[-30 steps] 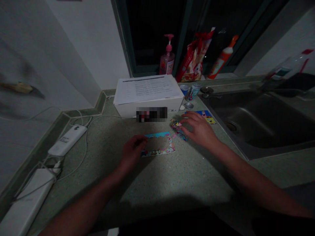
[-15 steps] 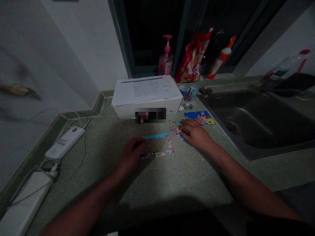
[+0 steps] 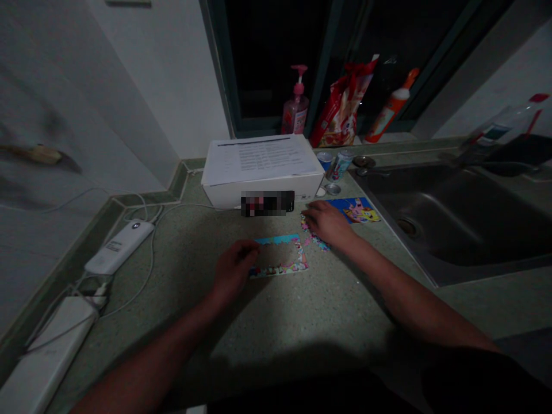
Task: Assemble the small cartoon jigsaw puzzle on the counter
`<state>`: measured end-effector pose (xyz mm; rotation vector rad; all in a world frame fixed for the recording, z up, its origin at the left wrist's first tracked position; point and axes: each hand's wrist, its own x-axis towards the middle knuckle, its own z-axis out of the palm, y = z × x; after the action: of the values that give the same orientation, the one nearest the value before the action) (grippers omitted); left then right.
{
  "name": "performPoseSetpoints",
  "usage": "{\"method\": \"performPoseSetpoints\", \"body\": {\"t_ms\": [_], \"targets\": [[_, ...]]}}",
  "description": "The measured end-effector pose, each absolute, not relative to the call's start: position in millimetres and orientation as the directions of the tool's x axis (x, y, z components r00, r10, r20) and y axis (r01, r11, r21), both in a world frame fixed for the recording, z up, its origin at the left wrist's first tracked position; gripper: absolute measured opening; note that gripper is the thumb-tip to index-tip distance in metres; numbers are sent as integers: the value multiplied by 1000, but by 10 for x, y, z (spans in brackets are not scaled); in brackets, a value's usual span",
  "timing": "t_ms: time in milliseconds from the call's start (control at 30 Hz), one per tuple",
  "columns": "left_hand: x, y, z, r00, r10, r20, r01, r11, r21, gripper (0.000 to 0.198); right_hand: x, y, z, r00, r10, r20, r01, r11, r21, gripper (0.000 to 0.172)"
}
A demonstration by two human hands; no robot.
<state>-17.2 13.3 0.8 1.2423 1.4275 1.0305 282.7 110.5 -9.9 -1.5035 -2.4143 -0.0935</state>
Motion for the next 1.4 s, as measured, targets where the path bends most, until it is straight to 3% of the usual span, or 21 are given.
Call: {"method": "performPoseSetpoints", "body": {"t_ms": [333,500,833,1100,1400], "targets": [[-174,126,39,-30,990,-137,227,140,964,22,2877,1009,-39,-369,909,197,900,402,-171,30],[-173,129,42,-40,988,-147,244,152,958,26,2886,980,25,-368,919,139,910,387,-150,27],[-174,120,41,-17,991,-136,229,136,964,22,2889,960,70,-376,918,126,917,388,-90,28],[-172,118,56,-34,992,-118,267,122,956,21,2899,956,33,-405,902,147,898,423,-120,28],[-155,130,42,-30,990,-134,232,138,963,24,2667,1147,123,-235,968,92,968,242,-68,29]]}}
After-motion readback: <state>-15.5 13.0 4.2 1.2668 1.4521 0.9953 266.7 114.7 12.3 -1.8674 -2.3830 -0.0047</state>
